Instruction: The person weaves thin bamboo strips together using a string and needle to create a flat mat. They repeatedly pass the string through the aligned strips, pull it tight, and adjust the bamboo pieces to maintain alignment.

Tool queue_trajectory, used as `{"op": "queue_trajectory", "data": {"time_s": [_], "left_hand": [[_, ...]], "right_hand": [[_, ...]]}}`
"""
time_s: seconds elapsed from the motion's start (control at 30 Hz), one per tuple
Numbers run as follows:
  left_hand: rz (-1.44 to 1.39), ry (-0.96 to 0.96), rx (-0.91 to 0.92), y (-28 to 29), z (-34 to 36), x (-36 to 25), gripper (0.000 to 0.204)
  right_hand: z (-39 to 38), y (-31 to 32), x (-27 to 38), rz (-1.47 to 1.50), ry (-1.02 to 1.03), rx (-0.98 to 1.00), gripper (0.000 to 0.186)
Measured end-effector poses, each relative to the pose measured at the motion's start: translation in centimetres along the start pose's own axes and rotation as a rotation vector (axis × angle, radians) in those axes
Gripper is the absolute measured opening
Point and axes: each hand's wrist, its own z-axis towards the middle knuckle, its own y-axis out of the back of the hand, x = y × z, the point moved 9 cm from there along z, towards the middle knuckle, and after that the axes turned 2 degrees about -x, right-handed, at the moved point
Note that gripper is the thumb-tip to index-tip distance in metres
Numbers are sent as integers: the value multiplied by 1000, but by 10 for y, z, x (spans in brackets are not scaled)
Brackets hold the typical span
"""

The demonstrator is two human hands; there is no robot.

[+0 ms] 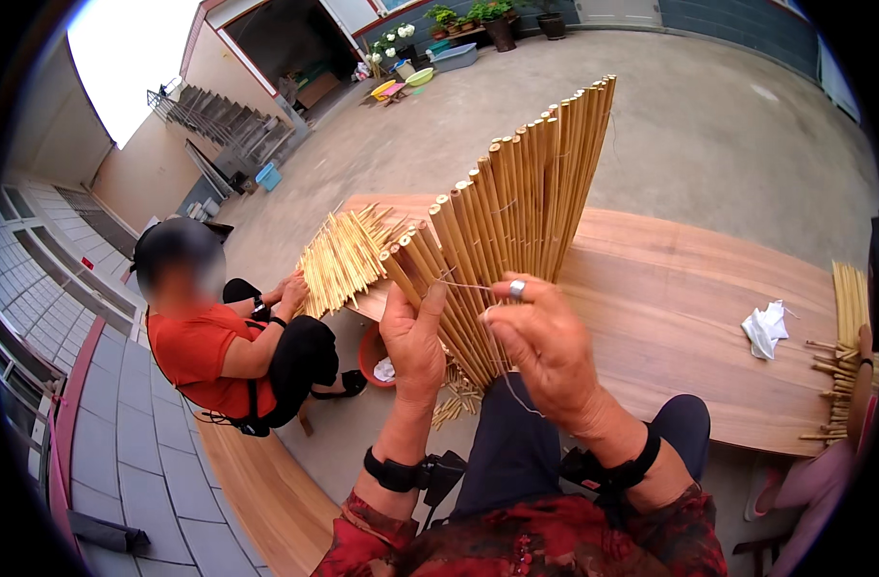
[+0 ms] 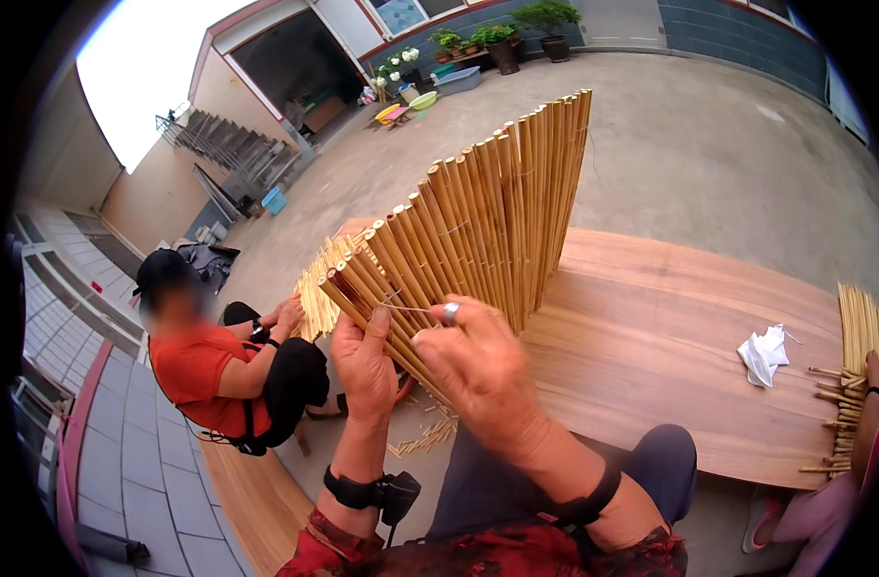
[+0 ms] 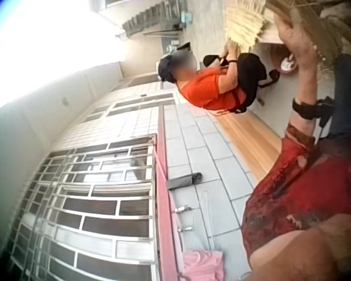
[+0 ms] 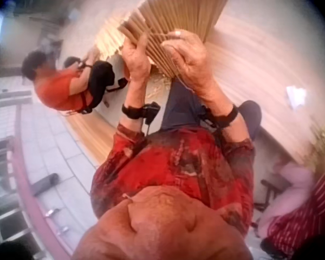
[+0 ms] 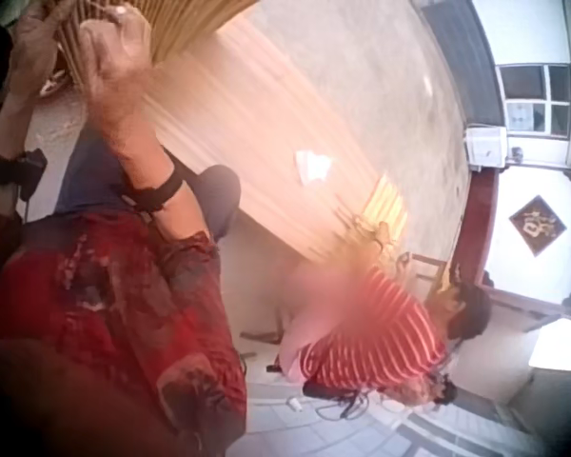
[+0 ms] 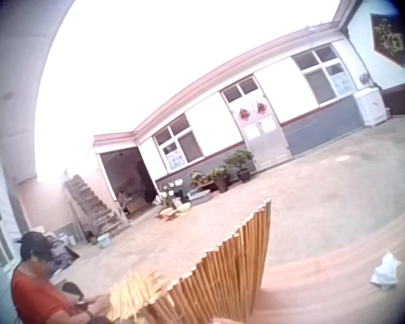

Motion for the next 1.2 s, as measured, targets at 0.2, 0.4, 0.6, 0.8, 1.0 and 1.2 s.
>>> {"op": "queue_trajectory", "data": {"time_s": [0.2, 0.4, 0.6, 0.8, 1.0, 1.2], "left_hand": [[-32, 35, 44, 10, -2, 8, 29], [-62, 136, 82, 10, -1, 14, 35], [-42, 101, 166, 15, -4, 10, 36], [84, 25, 185, 10, -9, 9, 32], [143, 5, 141, 15, -9, 11, 31], [114, -2, 115, 5, -13, 6, 30]], "right_hand": [[2, 38, -53, -174, -358, 46, 15], [-8, 34, -87, 204, -593, 56, 19], [-19, -25, -61, 654, -862, 280, 22], [-1, -32, -52, 319, -603, 301, 9], [23, -16, -21, -35, -18, 120, 8], [20, -28, -23, -41, -4, 170, 11]]}}
